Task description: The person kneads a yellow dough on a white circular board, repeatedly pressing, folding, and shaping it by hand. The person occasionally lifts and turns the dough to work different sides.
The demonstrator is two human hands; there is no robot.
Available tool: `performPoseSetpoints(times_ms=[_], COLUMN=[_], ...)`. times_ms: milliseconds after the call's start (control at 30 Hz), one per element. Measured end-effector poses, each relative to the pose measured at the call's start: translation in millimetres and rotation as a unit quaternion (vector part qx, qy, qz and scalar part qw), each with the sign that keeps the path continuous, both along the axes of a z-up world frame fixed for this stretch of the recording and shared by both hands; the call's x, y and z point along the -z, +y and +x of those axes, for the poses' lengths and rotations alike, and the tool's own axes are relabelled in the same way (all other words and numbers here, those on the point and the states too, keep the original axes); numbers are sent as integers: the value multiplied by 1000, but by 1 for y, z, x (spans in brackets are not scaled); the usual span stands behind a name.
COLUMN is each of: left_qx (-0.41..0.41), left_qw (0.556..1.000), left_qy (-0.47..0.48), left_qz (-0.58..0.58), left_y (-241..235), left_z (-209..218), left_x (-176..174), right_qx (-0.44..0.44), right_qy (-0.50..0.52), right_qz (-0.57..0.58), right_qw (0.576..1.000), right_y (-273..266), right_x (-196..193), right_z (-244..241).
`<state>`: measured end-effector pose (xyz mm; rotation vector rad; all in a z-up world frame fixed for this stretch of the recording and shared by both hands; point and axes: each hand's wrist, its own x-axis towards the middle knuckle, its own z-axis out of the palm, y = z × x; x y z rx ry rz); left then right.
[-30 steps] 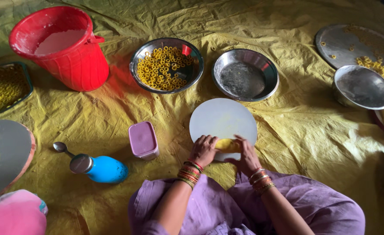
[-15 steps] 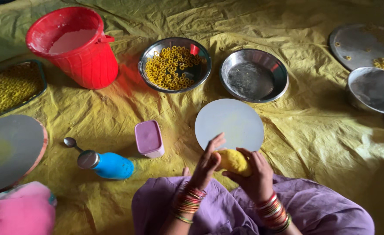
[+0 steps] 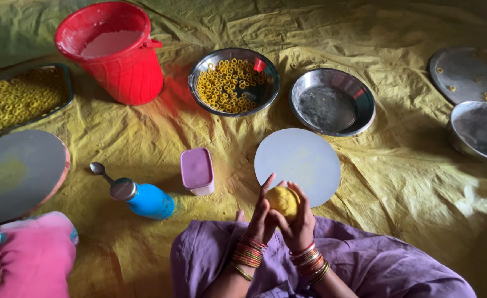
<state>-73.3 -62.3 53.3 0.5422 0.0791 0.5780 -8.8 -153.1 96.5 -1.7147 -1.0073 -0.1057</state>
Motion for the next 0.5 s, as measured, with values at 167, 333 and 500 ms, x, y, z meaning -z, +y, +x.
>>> performPoseSetpoints(times_ms=[167, 333, 500], left_qx=[-85, -73, -65], left_qw=[965, 973, 977], left_qy=[125, 140, 150], left_qz=[215, 167, 137], left_y=[-1, 1, 3], left_z=[3, 5, 10], left_x=[-3, 0, 4], right_qx=[33, 37, -19], right_qy=[20, 4, 79], right_qz=[18, -45, 4], right_qw=[999, 998, 997], right_y=[-13, -17, -22], right_x=[29, 41, 46], right_z=[-5, 6, 21])
